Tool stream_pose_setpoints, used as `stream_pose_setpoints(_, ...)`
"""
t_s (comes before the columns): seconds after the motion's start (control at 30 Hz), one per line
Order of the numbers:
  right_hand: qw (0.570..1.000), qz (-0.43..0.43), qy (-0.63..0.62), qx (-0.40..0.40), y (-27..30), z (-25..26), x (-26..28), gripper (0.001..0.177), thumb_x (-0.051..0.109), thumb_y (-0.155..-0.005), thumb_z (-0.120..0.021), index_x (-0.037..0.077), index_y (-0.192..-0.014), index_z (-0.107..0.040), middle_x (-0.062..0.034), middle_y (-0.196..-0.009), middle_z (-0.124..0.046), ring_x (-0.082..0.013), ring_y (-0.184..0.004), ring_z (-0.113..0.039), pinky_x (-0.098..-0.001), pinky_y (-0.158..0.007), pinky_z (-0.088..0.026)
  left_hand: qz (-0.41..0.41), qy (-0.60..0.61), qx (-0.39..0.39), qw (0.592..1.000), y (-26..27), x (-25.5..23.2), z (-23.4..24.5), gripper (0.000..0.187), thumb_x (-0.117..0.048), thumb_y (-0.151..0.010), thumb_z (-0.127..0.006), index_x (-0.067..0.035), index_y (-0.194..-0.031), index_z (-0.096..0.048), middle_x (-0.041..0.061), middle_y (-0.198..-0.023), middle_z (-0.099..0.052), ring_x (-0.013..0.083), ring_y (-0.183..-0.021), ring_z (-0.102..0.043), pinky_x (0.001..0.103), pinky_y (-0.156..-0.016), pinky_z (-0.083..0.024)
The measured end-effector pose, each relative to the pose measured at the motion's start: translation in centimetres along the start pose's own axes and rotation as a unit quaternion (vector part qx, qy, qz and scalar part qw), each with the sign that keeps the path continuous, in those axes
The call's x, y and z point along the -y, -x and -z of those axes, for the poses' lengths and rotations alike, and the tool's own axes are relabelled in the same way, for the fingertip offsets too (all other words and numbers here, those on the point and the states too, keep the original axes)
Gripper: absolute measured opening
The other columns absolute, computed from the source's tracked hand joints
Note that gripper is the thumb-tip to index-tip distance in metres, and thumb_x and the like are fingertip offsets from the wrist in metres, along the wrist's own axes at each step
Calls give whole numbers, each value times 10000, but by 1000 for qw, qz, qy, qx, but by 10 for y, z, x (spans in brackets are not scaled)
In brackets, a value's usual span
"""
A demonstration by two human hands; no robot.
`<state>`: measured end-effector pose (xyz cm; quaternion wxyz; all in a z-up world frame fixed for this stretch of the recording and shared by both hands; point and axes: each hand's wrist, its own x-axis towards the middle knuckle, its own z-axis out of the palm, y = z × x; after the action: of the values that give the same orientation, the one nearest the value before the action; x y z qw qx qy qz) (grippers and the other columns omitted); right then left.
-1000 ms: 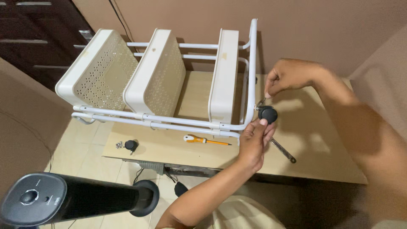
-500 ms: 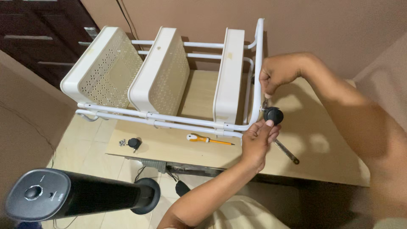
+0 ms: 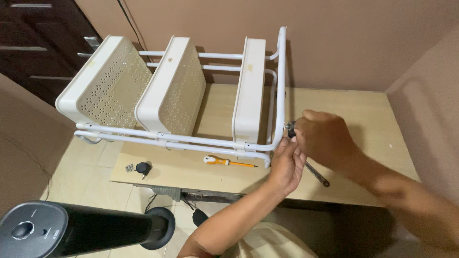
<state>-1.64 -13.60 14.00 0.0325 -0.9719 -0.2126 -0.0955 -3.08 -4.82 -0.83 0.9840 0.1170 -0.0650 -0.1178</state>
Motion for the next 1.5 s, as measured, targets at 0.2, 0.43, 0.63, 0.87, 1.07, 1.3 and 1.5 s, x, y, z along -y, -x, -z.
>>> stream_pose_setpoints(0.2, 941, 133, 69, -303, 37, -45, 16, 65, 52, -857, -680, 7, -901, -662, -119, -819, -609, -263, -699, -594, -390, -607, -480, 50, -17, -20, 998, 0, -7, -13, 326, -110, -1104, -425, -128, -1427, -470, 45, -1202, -619, 134, -1078, -630, 276, -937, -535)
stream_pose_setpoints(0.43, 934, 91, 35, -344, 48, -83, 11, 47, 61, -936, -725, 26, -966, -723, -63, -750, -590, -207, -603, -551, -383, -506, -439, 20, -19, 16, 999, 0, -7, -16, 335, -88, -1108, -427, -116, -1438, -470, 65, -1269, -604, 145, -1141, -606, 288, -1001, -522)
stream_pose_setpoints(0.63, 927, 88, 24, -364, 50, -66, 5, 133, 158, -960, -716, 65, -1052, -700, -67, -861, -667, -206, -688, -625, -356, -583, -507, 52, 37, -2, 998, -5, -3, 3, 257, -165, -1118, -463, -117, -1368, -495, 65, -1282, -638, 134, -1181, -618, 277, -1051, -503)
stream_pose_setpoints(0.87, 987, 13, -92, -134, 13, -9, -41, 199, 266, -871, -778, 70, -907, -785, -70, -772, -729, -198, -634, -681, -363, -600, -554, 17, 37, -24, 999, -12, 7, 6, 315, -159, -1073, -616, -132, -1366, -504, 25, -1281, -629, 177, -1221, -576, 362, -1156, -462)
stream_pose_setpoints(1.07, 975, -11, -180, 131, -66, 12, -84, 247, 299, -760, -840, 106, -913, -850, -80, -824, -804, -179, -814, -741, -370, -742, -562, 18, -15, -50, 998, -2, 2, -14, 495, -169, -1032, -610, -74, -1487, -441, 101, -1372, -588, 236, -1357, -542, 377, -1187, -421)
stream_pose_setpoints(1.3, 948, 0, -178, 263, -111, 11, -83, 195, 253, -754, -816, 118, -880, -877, -74, -786, -832, -175, -727, -706, -341, -711, -531, 10, -37, -68, 997, 17, 4, -20, 556, -132, -1021, -592, -96, -1534, -381, 78, -1418, -549, 204, -1370, -529, 355, -1171, -411)
stream_pose_setpoints(1.5, 923, 44, -188, 333, -139, 0, -87, 184, 218, -708, -824, 107, -846, -872, -23, -760, -832, -128, -680, -728, -289, -675, -532, 11, -50, -104, 993, 17, 0, -21, 675, -179, -1006, -607, -133, -1599, -288, 37, -1490, -531, 155, -1370, -526, 326, -1170, -420)
